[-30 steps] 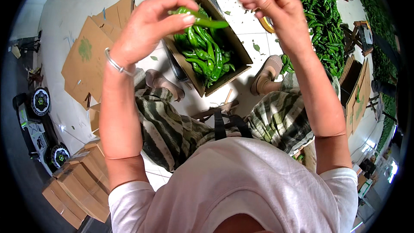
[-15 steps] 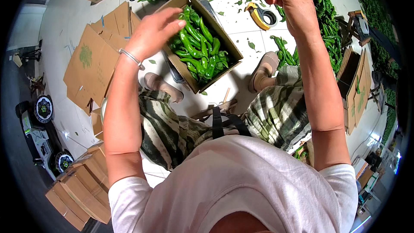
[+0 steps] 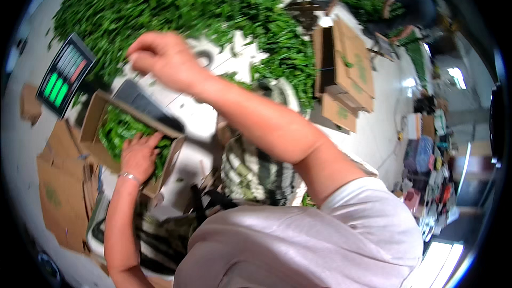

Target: The person packs green peppers into a cardboard box, weighs them on a scale, seals the box with a tape dispenser, and stacks the box on a pile of other boxes.

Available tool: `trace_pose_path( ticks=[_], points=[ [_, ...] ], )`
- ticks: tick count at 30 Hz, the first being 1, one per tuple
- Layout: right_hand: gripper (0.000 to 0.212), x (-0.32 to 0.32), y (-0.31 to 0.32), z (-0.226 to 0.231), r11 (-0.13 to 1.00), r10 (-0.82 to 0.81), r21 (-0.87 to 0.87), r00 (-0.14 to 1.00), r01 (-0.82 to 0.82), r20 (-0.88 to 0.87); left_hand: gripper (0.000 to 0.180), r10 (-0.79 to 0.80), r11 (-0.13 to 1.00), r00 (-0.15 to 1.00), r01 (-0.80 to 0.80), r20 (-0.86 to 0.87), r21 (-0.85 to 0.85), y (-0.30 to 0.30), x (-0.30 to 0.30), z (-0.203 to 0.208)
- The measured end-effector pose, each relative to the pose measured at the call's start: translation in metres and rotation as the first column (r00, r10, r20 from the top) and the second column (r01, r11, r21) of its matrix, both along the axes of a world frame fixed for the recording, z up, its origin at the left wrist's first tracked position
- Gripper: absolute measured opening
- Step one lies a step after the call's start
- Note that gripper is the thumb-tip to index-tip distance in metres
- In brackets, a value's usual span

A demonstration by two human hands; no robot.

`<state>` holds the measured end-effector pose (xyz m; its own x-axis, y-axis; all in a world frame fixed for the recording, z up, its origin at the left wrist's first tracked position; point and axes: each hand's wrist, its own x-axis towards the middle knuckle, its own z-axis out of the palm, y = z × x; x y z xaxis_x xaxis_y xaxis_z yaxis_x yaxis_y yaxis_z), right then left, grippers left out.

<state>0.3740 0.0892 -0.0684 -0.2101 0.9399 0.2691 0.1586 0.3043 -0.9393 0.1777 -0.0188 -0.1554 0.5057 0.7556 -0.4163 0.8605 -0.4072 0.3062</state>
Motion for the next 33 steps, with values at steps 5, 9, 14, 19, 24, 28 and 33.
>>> trace_pose_path(
  ticks=[5,9,14,19,24,28,33],
  points=[
    [0.016,0.008,-0.011,0.011,0.999,-0.035,0.014,0.999,0.035,0.031,0.051,-0.051,0.993,0.983,0.031,0.175,0.117,-0.016,0.011,-0.005],
    [0.016,0.002,-0.013,0.012,1.0,-0.014,0.022,1.0,0.014,0.008,0.046,0.148,0.984,0.973,-0.163,0.178,0.073,-0.01,0.004,-0.007],
    [0.017,-0.006,-0.016,0.014,0.991,-0.051,0.126,0.996,0.041,0.074,0.048,0.156,0.953,0.987,-0.142,-0.032,0.268,-0.002,-0.002,-0.015],
    [0.014,-0.006,-0.017,0.011,0.989,-0.07,0.141,0.988,0.05,0.141,0.047,0.009,0.967,1.0,-0.009,0.003,0.256,-0.011,0.001,-0.016],
    [0.014,-0.003,-0.019,0.016,0.978,-0.071,0.203,0.99,0.044,0.125,0.04,0.04,0.995,0.999,-0.038,-0.023,0.092,-0.012,-0.003,-0.005],
    [0.014,-0.001,-0.013,0.017,0.972,-0.091,0.224,0.99,0.066,0.107,0.044,-0.04,0.995,0.994,0.049,-0.101,0.092,-0.014,-0.013,-0.018],
    [0.014,0.016,-0.008,0.022,0.973,-0.144,0.2,0.982,0.119,0.119,0.056,0.151,0.985,0.985,-0.156,0.078,0.067,-0.023,-0.013,0.036]
  ],
)
